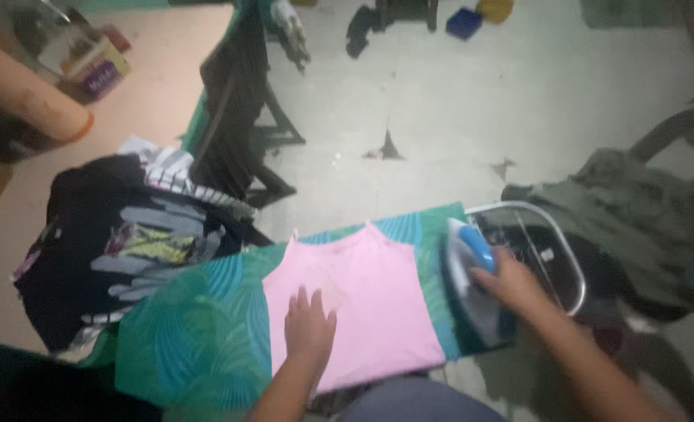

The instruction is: The person irons a black t-shirt and a pink tank top on an ironing board. They use a blue and white iron to smooth the garments, flipping the t-shirt to iron both sides before placing it on a nearby table. The pink tank top is then ironed and added to the pile.

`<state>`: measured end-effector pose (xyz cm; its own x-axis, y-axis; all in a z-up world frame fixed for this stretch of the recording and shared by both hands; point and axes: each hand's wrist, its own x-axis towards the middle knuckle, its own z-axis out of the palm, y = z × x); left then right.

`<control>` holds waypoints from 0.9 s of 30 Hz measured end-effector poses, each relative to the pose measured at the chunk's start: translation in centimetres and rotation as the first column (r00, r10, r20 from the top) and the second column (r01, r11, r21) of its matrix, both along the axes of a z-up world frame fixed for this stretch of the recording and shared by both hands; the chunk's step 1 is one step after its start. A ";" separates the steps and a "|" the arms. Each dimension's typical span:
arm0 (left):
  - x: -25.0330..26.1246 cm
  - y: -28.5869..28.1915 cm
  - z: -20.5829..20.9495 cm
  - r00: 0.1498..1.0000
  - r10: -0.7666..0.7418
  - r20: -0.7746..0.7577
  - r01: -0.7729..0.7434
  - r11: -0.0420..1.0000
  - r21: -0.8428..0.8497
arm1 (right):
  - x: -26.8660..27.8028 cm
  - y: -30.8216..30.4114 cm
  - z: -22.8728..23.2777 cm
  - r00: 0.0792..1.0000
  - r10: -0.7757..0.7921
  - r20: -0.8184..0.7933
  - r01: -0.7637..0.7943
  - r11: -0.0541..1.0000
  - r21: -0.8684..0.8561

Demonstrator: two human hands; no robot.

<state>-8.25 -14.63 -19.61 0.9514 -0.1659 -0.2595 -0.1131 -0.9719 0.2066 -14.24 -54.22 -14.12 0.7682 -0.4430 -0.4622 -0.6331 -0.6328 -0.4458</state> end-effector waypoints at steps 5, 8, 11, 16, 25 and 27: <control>-0.1 3.6 -3.1 0.977 -0.098 0.188 0.107 0.994 -0.039 | -0.8 12.6 0.6 0.991 0.096 -0.088 -0.088 0.992 0.091; 0.1 6.0 -3.5 0.983 -0.110 0.146 0.119 0.991 -0.058 | -2.1 15.8 -0.4 0.958 0.287 -0.006 -0.287 0.958 0.017; -0.1 8.6 -3.2 0.990 -0.118 0.078 0.122 0.991 -0.052 | -1.3 16.1 -1.7 0.953 0.294 0.069 -0.289 0.955 -0.070; -0.3 10.3 -3.2 0.984 -0.150 0.094 0.155 0.987 -0.049 | 0.4 16.1 -1.2 0.997 0.021 0.072 -0.018 0.999 -0.035; -0.2 10.7 -2.6 0.984 -0.150 0.098 0.159 0.983 -0.095 | 3.4 16.7 -2.7 0.976 0.215 0.023 -0.212 0.973 -0.087; -0.2 10.7 -2.8 0.982 -0.156 0.105 0.165 0.982 -0.088 | 4.5 16.5 -3.5 0.986 0.030 0.166 -0.012 0.994 -0.113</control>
